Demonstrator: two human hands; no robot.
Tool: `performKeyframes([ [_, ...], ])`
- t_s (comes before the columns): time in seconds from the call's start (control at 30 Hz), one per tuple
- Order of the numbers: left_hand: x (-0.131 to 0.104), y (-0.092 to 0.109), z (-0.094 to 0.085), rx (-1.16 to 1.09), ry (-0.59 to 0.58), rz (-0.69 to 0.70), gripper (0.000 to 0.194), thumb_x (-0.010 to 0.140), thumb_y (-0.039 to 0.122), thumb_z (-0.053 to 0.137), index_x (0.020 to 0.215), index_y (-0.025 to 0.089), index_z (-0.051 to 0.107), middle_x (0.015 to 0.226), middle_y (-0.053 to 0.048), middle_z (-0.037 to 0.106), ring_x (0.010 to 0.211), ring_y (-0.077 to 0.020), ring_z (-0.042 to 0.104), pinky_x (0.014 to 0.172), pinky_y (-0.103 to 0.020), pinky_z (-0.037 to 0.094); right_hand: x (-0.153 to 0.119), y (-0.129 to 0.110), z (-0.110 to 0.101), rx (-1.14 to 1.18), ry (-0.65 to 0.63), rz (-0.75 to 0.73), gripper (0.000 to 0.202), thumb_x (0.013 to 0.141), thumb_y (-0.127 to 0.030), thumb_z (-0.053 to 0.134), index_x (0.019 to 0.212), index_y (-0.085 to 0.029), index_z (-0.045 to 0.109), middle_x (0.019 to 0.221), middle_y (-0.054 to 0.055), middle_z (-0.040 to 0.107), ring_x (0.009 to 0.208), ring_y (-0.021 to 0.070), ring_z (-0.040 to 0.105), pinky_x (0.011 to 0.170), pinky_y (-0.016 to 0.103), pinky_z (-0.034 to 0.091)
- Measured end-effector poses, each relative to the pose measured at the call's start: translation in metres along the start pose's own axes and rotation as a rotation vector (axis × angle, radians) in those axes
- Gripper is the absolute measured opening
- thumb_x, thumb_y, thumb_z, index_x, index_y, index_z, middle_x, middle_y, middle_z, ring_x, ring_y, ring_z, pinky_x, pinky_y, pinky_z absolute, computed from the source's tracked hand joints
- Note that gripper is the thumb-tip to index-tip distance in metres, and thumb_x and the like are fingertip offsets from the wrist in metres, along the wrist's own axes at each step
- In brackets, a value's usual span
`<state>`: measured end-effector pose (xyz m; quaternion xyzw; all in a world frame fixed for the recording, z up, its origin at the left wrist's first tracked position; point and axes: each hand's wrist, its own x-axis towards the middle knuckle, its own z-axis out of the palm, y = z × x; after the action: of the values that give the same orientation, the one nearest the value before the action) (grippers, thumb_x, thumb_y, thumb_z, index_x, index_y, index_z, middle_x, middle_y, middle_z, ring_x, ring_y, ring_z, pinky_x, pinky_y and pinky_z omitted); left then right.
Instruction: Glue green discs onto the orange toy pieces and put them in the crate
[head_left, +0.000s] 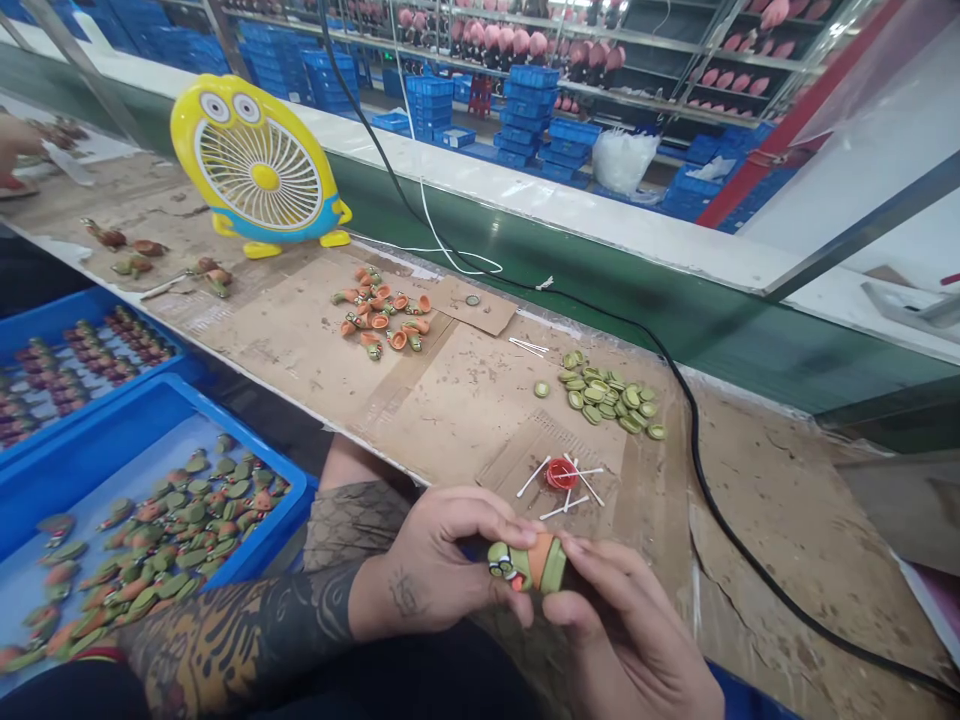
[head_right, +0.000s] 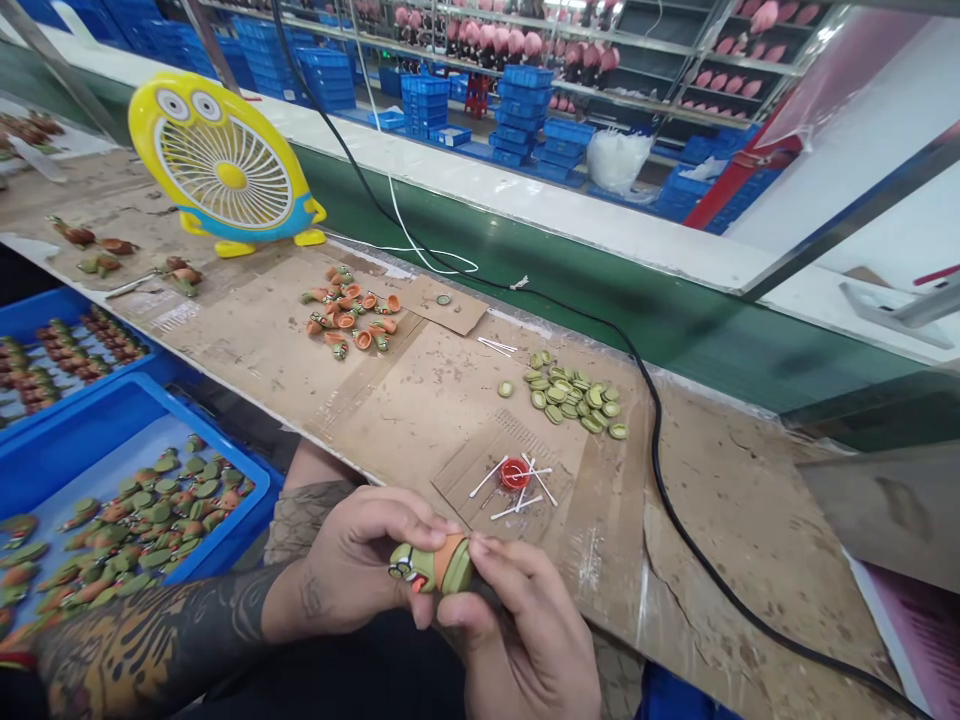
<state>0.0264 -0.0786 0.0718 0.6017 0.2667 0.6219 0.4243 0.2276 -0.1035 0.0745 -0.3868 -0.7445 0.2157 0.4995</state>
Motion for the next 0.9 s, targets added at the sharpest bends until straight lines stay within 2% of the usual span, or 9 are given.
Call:
performKeyframes([
  [0.13, 0.002, 0.000, -0.004, 0.037, -0.033, 0.036, 0.045, 0.066, 0.022, 0.100, 0.108, 0.022, 0.082, 0.094, -0.011, 0.085, 0.086, -0.0231, 0.084, 0.078, -0.026, 0.066, 0.003, 0.002, 0.000, 0.068, -0.013, 0.043, 0.038, 0.098, -0.021, 0.077, 0.134, -0.029, 0.071, 0.113, 0.004, 0.073, 0.097, 0.0177, 0.078, 0.080, 0.023, 0.066],
  [0.33, 0.005, 0.006, -0.008, 0.049, -0.057, -0.007, 0.053, 0.061, 0.013, 0.102, 0.110, 0.026, 0.083, 0.096, -0.011, 0.086, 0.086, -0.0260, 0.084, 0.079, -0.030, 0.068, 0.012, -0.002, -0.006, 0.099, -0.088, 0.076, 0.035, 0.094, -0.025, 0.082, 0.128, -0.031, 0.074, 0.114, 0.004, 0.075, 0.100, 0.0196, 0.078, 0.086, 0.026, 0.066],
  [0.43, 0.006, 0.006, -0.010, 0.081, -0.075, -0.016, 0.052, 0.060, 0.014, 0.102, 0.108, 0.025, 0.084, 0.095, -0.012, 0.087, 0.084, -0.0263, 0.084, 0.078, -0.030, 0.068, 0.020, -0.005, -0.006, 0.098, -0.106, 0.086, 0.027, 0.096, -0.029, 0.080, 0.123, -0.031, 0.076, 0.107, 0.002, 0.076, 0.093, 0.0169, 0.078, 0.080, 0.023, 0.066],
  [0.5, 0.006, 0.003, -0.010, 0.041, -0.065, -0.063, 0.048, 0.062, 0.013, 0.102, 0.106, 0.024, 0.085, 0.097, -0.012, 0.086, 0.089, -0.0260, 0.084, 0.082, -0.031, 0.066, 0.026, -0.005, -0.004, 0.055, -0.066, 0.075, 0.020, 0.098, -0.033, 0.079, 0.117, -0.030, 0.077, 0.104, 0.001, 0.076, 0.090, 0.0157, 0.077, 0.079, 0.022, 0.065],
  [0.57, 0.006, -0.001, -0.010, -0.119, -0.042, -0.228, 0.042, 0.069, 0.014, 0.098, 0.107, 0.024, 0.084, 0.108, -0.011, 0.085, 0.100, -0.0247, 0.082, 0.090, -0.032, 0.063, 0.030, -0.001, 0.000, -0.055, -0.026, 0.038, 0.017, 0.098, -0.035, 0.078, 0.113, -0.027, 0.078, 0.105, 0.002, 0.076, 0.091, 0.0156, 0.076, 0.083, 0.023, 0.064],
  [0.67, 0.006, -0.005, -0.008, -0.485, -0.038, -0.595, 0.042, 0.083, 0.025, 0.091, 0.123, 0.024, 0.079, 0.123, -0.011, 0.080, 0.113, -0.0220, 0.075, 0.097, -0.032, 0.058, 0.038, 0.004, 0.008, -0.192, -0.011, -0.052, 0.014, 0.100, -0.030, 0.075, 0.112, -0.023, 0.077, 0.107, 0.004, 0.076, 0.097, 0.0174, 0.074, 0.094, 0.027, 0.061],
  [0.77, 0.006, -0.002, -0.006, -0.667, 0.026, -0.799, 0.043, 0.083, 0.032, 0.091, 0.121, 0.019, 0.076, 0.110, -0.008, 0.079, 0.099, -0.0155, 0.074, 0.087, -0.023, 0.057, 0.044, 0.006, 0.017, -0.190, -0.069, -0.153, 0.020, 0.102, -0.026, 0.072, 0.121, -0.022, 0.073, 0.110, 0.005, 0.077, 0.106, 0.0211, 0.070, 0.102, 0.034, 0.057],
  [0.83, 0.006, 0.000, -0.005, -0.748, 0.078, -0.883, 0.037, 0.082, 0.031, 0.092, 0.111, 0.015, 0.076, 0.094, -0.006, 0.077, 0.082, -0.0110, 0.072, 0.073, -0.017, 0.055, 0.045, 0.006, 0.017, -0.164, -0.137, -0.186, 0.033, 0.102, -0.037, 0.072, 0.132, -0.022, 0.069, 0.118, 0.008, 0.076, 0.112, 0.0251, 0.068, 0.103, 0.040, 0.056],
  [0.9, 0.007, 0.002, -0.006, -0.832, 0.097, -0.947, 0.035, 0.080, 0.030, 0.094, 0.104, 0.013, 0.076, 0.087, -0.005, 0.075, 0.075, -0.0104, 0.071, 0.067, -0.016, 0.055, 0.041, 0.008, 0.011, -0.152, -0.174, -0.156, 0.046, 0.101, -0.049, 0.071, 0.140, -0.025, 0.064, 0.128, 0.010, 0.073, 0.118, 0.0290, 0.067, 0.102, 0.045, 0.057],
])
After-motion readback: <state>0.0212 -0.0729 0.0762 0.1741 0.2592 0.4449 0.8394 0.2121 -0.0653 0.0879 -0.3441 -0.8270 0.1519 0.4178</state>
